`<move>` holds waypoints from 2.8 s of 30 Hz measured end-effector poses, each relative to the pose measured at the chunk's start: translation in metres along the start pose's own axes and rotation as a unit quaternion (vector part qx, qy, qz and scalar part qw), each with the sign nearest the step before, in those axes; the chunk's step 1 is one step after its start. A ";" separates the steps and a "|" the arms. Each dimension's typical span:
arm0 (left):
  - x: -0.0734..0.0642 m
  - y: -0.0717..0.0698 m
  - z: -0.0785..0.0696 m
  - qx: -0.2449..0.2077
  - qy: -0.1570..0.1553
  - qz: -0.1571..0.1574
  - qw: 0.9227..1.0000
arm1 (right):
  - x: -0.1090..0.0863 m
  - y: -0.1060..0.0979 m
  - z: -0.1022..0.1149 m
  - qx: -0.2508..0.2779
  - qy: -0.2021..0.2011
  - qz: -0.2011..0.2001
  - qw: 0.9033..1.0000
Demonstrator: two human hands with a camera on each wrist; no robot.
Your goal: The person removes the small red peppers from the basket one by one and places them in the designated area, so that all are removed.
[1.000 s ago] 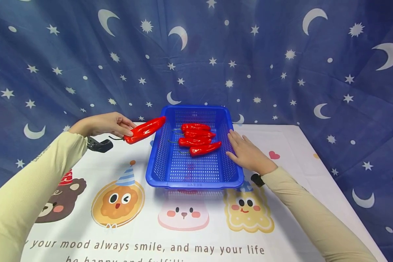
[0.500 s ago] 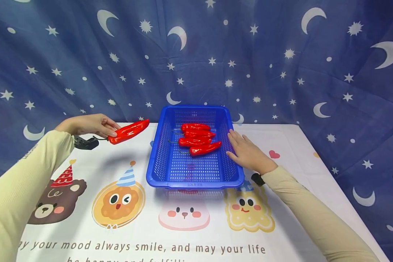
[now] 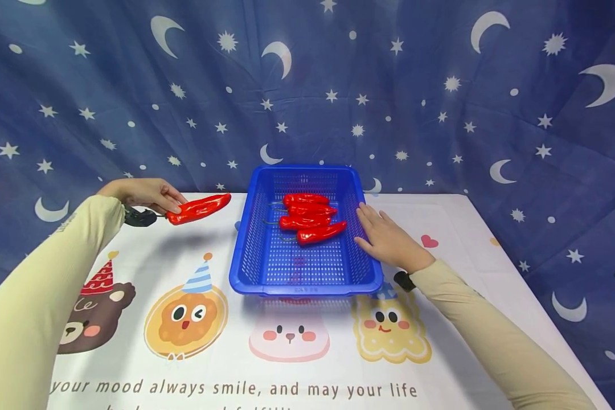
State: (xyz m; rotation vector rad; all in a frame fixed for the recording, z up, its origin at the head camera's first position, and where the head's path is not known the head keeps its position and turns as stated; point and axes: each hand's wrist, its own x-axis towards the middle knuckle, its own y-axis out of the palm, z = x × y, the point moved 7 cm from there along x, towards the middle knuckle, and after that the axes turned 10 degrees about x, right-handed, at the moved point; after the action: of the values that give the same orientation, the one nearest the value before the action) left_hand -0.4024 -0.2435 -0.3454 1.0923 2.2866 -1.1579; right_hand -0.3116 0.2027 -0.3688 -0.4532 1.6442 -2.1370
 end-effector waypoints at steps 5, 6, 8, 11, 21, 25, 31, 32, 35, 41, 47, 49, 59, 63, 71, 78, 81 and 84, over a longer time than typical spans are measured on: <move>0.010 -0.001 0.007 0.002 -0.007 0.026 1.000 | 0.000 0.000 0.000 0.000 0.001 -0.001 1.000; 0.012 -0.001 0.008 0.001 -0.008 0.031 0.999 | 0.000 0.000 0.000 0.000 0.001 -0.001 1.000; 0.017 -0.001 0.012 -0.003 -0.012 0.038 0.999 | 0.000 0.000 0.000 -0.001 0.001 -0.001 1.000; 0.025 0.000 0.017 -0.011 -0.016 0.049 0.999 | -0.001 0.000 0.001 0.000 0.001 0.000 1.000; 0.048 0.007 0.024 0.005 -0.017 0.071 0.997 | -0.001 0.000 0.000 0.001 0.002 -0.002 1.000; 0.056 0.008 0.027 0.024 -0.027 0.060 0.998 | 0.000 0.001 -0.001 0.000 0.005 0.000 1.000; 0.066 0.012 0.029 0.030 -0.034 0.054 0.998 | 0.000 0.002 -0.002 0.001 0.007 0.002 1.000; 0.068 0.012 0.030 0.029 -0.035 0.053 0.998 | 0.000 0.002 -0.002 0.001 0.007 0.002 1.000; 0.072 0.014 0.033 0.026 -0.041 0.046 0.998 | 0.000 0.001 -0.002 0.001 0.007 0.002 1.000; 0.078 0.015 0.037 0.042 -0.063 0.012 0.997 | 0.001 0.002 -0.003 -0.002 0.005 0.000 1.000; 0.077 0.016 0.036 0.045 -0.064 0.003 0.997 | 0.001 0.002 -0.004 -0.002 0.002 -0.002 1.000; 0.077 0.017 0.036 0.046 -0.061 0.005 0.997 | 0.001 0.002 -0.004 -0.001 0.001 -0.002 1.000; 0.079 0.013 0.038 0.063 -0.067 -0.021 0.996 | 0.001 0.003 -0.004 -0.003 0.005 0.002 1.000; 0.080 0.010 0.037 0.074 -0.060 -0.033 0.995 | 0.002 0.003 -0.004 -0.005 0.006 0.003 1.000; 0.083 0.005 0.036 0.125 -0.048 -0.041 0.990 | 0.001 0.002 -0.003 -0.001 0.009 0.003 1.000; 0.082 0.004 0.037 0.126 -0.049 -0.063 0.989 | 0.001 0.003 -0.004 -0.002 0.007 0.003 1.000; 0.080 0.004 0.038 0.121 -0.055 -0.070 0.989 | 0.001 0.003 -0.004 -0.001 0.006 0.003 1.000; 0.078 0.005 0.038 0.117 -0.055 -0.076 0.989 | 0.001 0.003 -0.003 -0.002 0.005 0.002 1.000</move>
State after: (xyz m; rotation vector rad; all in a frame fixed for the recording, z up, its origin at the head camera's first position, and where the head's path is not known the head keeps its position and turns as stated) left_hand -0.4496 -0.2347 -0.4183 0.9194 2.2222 -1.5394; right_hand -0.3134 0.2044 -0.3721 -0.4390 1.6530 -2.1375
